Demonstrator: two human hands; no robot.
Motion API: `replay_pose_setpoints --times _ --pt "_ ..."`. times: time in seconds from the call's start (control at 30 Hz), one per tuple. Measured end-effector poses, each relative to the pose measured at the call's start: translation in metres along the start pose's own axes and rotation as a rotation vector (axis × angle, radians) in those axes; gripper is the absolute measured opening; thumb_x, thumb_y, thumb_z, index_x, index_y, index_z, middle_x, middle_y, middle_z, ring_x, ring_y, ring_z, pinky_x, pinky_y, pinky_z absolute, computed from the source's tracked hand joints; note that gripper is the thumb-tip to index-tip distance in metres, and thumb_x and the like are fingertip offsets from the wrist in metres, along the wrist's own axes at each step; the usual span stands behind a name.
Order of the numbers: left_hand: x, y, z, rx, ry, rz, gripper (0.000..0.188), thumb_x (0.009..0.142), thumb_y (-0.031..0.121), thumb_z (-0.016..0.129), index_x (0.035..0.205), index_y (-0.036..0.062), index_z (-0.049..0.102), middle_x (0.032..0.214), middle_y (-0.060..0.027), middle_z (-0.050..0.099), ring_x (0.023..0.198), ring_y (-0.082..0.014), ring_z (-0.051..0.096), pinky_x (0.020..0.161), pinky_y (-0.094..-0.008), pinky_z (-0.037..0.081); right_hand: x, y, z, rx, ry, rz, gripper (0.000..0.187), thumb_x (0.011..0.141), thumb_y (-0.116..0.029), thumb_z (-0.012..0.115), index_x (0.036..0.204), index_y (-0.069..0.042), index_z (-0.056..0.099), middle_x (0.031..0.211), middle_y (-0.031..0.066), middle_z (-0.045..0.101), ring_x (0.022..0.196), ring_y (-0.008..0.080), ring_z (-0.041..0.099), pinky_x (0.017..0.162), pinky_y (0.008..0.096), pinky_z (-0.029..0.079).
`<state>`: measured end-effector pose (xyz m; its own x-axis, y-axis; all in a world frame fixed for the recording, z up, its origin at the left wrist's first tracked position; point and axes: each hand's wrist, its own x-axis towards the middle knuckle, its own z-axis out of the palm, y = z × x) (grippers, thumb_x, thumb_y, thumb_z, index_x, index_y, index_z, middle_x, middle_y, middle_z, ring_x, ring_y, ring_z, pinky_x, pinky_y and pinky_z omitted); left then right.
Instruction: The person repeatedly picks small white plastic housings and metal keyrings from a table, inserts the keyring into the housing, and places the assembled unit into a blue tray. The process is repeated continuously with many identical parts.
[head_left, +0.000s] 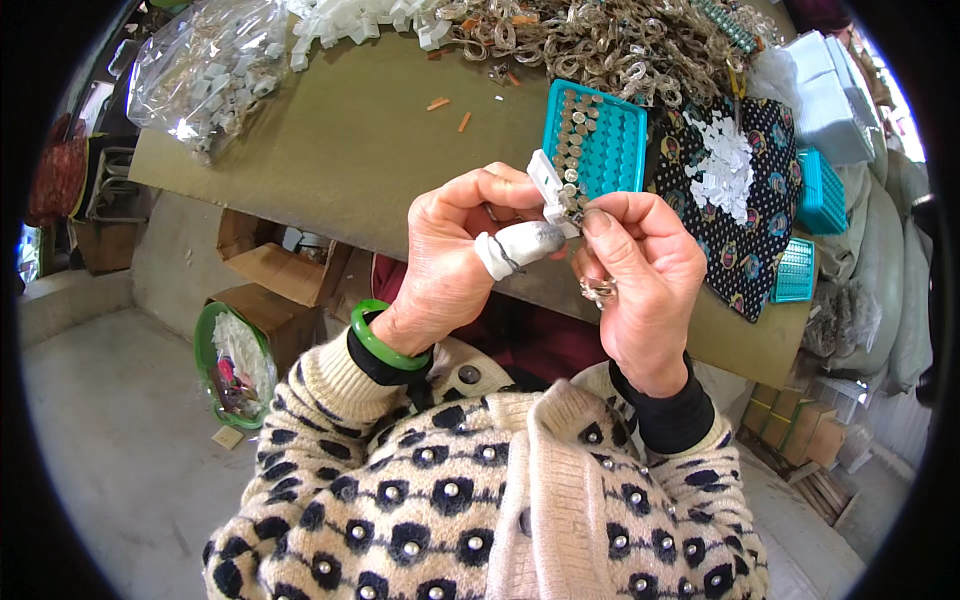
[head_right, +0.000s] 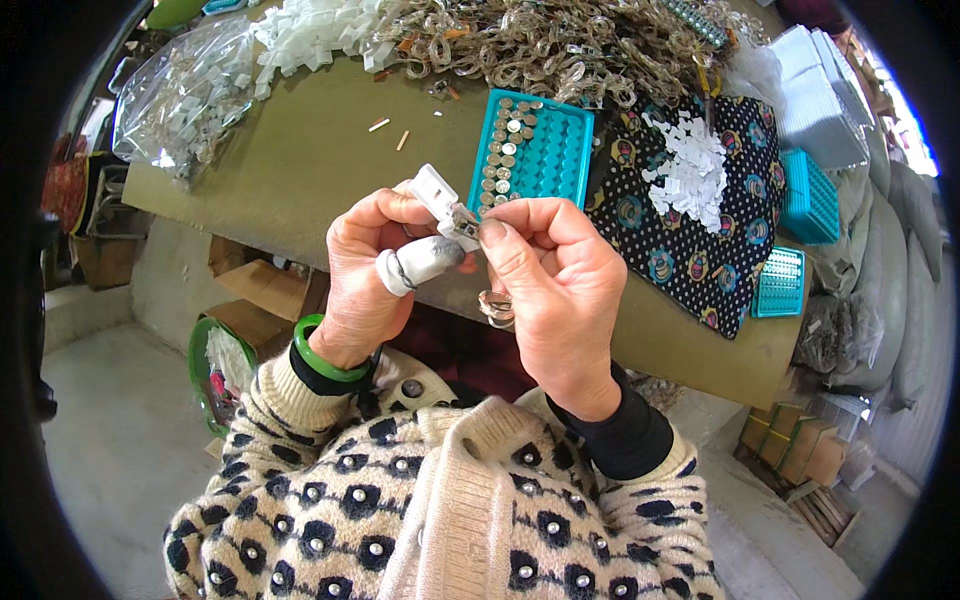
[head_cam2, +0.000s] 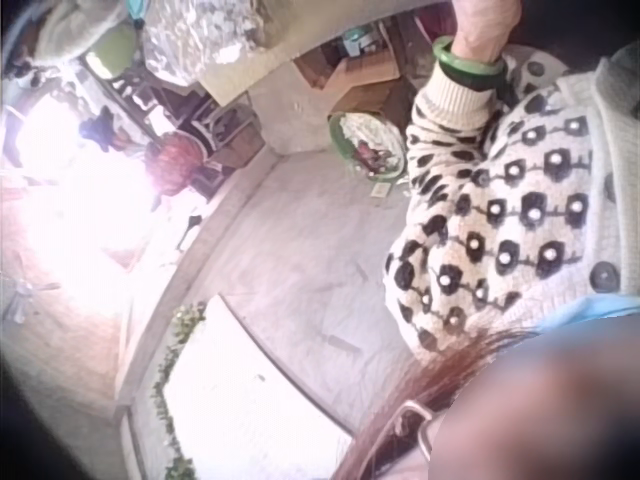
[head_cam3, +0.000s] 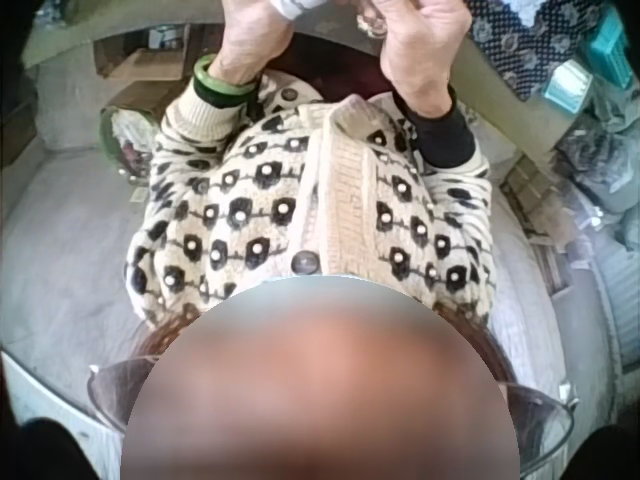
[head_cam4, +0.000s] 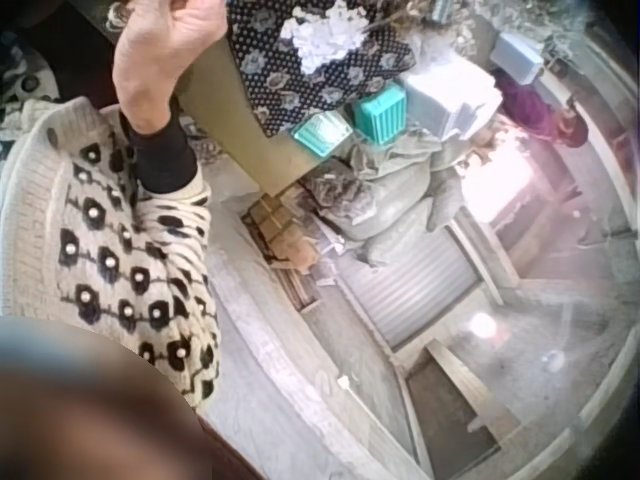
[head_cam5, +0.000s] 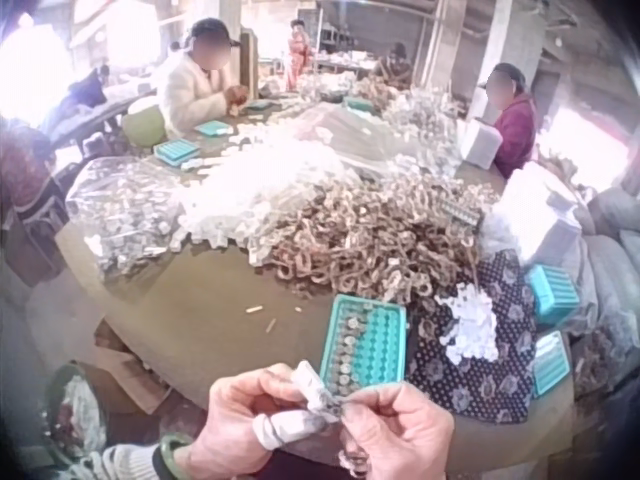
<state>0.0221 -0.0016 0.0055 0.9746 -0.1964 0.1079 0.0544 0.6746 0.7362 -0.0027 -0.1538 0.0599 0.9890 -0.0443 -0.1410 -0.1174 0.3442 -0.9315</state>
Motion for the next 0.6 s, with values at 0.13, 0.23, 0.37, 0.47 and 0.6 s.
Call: replay_pose_setpoints --times 0.13,0.23,0.37,0.47,0.6 --pt "0.002 -0.002 -0.003 -0.039 -0.064 -0.010 0.024 0.079 -0.009 0.073 0.100 -0.0016 0.064 0.100 -0.0102 0.064 0.090 -0.0201 0.067 0.078 -0.0346 0.060 0.003 -0.001 -0.006 0.208 -0.031 0.112 0.008 0.092 -0.003 0.065 0.096 0.002 0.061 0.079 0.0043 0.062 0.057 0.0064 0.050 0.049 0.0210 0.037" --pt "0.003 -0.003 -0.004 -0.052 -0.077 -0.029 0.024 0.079 -0.009 0.073 0.100 -0.0017 0.064 0.100 -0.0104 0.064 0.090 -0.0202 0.067 0.078 -0.0346 0.060 0.005 0.000 -0.006 0.249 -0.040 0.141 0.008 0.092 -0.003 0.065 0.097 0.003 0.061 0.079 0.0039 0.061 0.058 0.0063 0.050 0.050 0.0213 0.038" --pt "0.003 -0.002 -0.003 -0.024 -0.024 -0.006 0.024 0.079 -0.009 0.072 0.100 -0.0018 0.064 0.100 -0.0107 0.064 0.089 -0.0204 0.067 0.078 -0.0344 0.060 0.003 0.005 -0.001 0.075 0.004 0.062 0.009 0.094 -0.004 0.063 0.098 0.002 0.061 0.079 0.0030 0.062 0.060 0.0048 0.052 0.054 0.0200 0.043" --pt "0.003 -0.001 -0.002 -0.028 0.017 0.000 0.024 0.079 -0.009 0.072 0.101 -0.0019 0.064 0.100 -0.0107 0.064 0.088 -0.0201 0.067 0.078 -0.0336 0.060 0.000 0.006 0.002 -0.104 -0.035 -0.021 0.010 0.095 -0.005 0.061 0.102 0.002 0.061 0.082 0.0027 0.064 0.068 0.0035 0.057 0.059 0.0185 0.049" --pt "0.001 0.002 -0.004 -0.059 0.038 -0.011 0.023 0.080 -0.007 0.073 0.101 -0.0016 0.064 0.100 -0.0096 0.065 0.088 -0.0183 0.067 0.077 -0.0324 0.059 -0.002 0.010 0.004 -0.289 -0.030 -0.128 0.008 0.093 0.003 0.059 0.100 0.003 0.061 0.090 0.0048 0.064 0.074 0.0072 0.061 0.063 0.0219 0.052"
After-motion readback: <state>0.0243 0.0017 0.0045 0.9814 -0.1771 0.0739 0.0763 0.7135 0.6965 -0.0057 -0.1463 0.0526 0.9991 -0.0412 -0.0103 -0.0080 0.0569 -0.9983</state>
